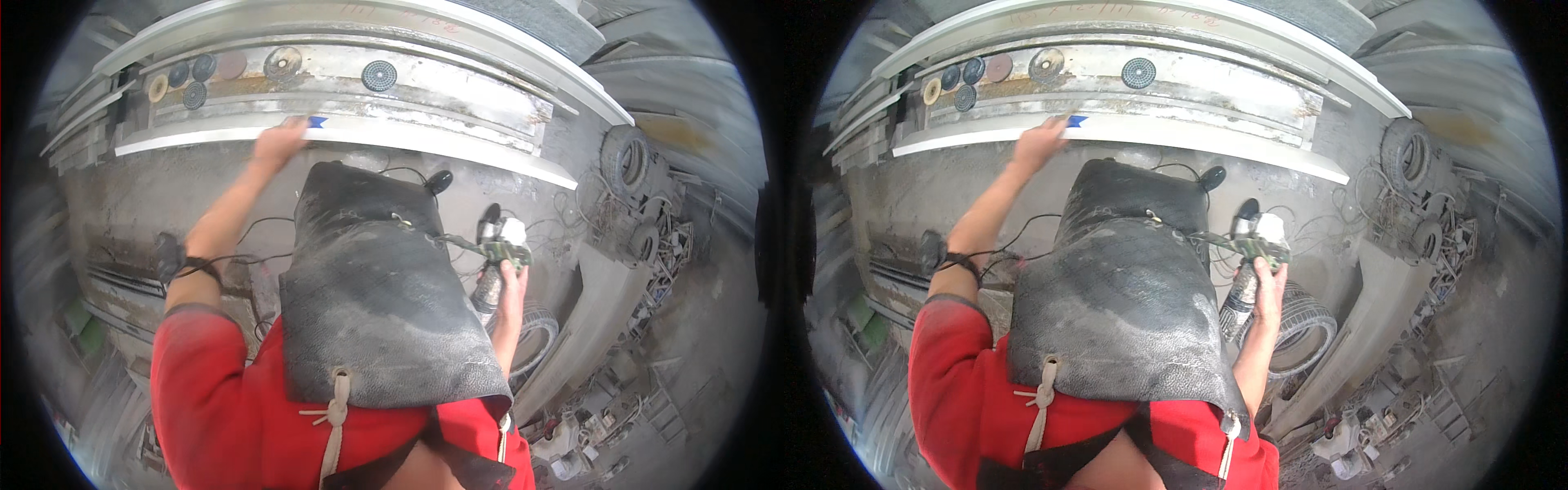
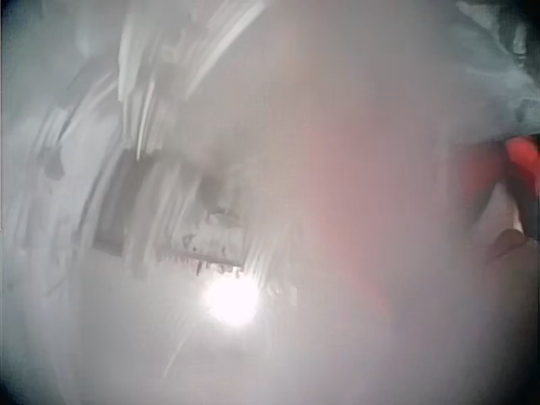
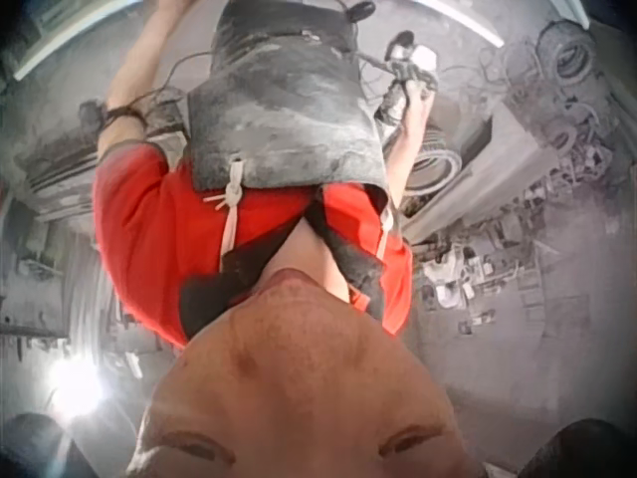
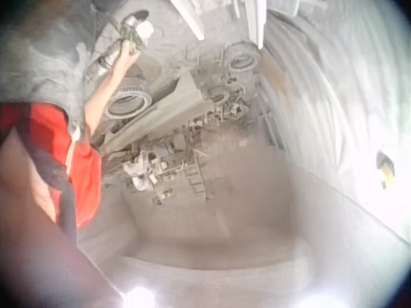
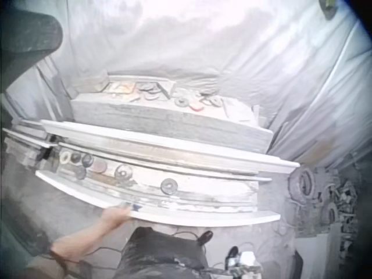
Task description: Use an angle grinder to smooth and polish long white profiles.
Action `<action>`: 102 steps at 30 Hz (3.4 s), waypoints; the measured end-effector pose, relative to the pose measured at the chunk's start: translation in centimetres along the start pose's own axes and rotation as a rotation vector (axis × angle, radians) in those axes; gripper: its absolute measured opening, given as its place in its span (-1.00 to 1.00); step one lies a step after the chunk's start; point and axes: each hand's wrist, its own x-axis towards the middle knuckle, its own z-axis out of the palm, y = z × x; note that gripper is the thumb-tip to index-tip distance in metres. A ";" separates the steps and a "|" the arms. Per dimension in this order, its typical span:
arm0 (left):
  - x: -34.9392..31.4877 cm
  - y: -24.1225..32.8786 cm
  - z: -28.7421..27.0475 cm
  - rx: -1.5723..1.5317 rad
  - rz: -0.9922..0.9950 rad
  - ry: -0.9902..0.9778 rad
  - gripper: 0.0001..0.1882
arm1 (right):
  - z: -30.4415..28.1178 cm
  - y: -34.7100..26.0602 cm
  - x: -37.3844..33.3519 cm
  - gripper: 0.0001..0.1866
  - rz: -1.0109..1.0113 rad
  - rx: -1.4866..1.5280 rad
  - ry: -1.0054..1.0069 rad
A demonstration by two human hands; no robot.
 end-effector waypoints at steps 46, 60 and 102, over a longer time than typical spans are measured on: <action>7.3 21.7 -10.0 -1.803 -0.721 -0.630 0.01 | 18.7 -3.8 12.2 -0.03 -0.213 -0.671 -0.566; 21.2 46.1 -5.4 -1.816 -0.368 -0.960 0.32 | -5.8 -8.9 20.0 -0.16 -0.035 -0.575 0.051; -0.6 16.7 1.0 -1.513 -0.054 -0.142 0.31 | 23.8 12.6 6.9 -0.03 -0.417 -0.322 -0.062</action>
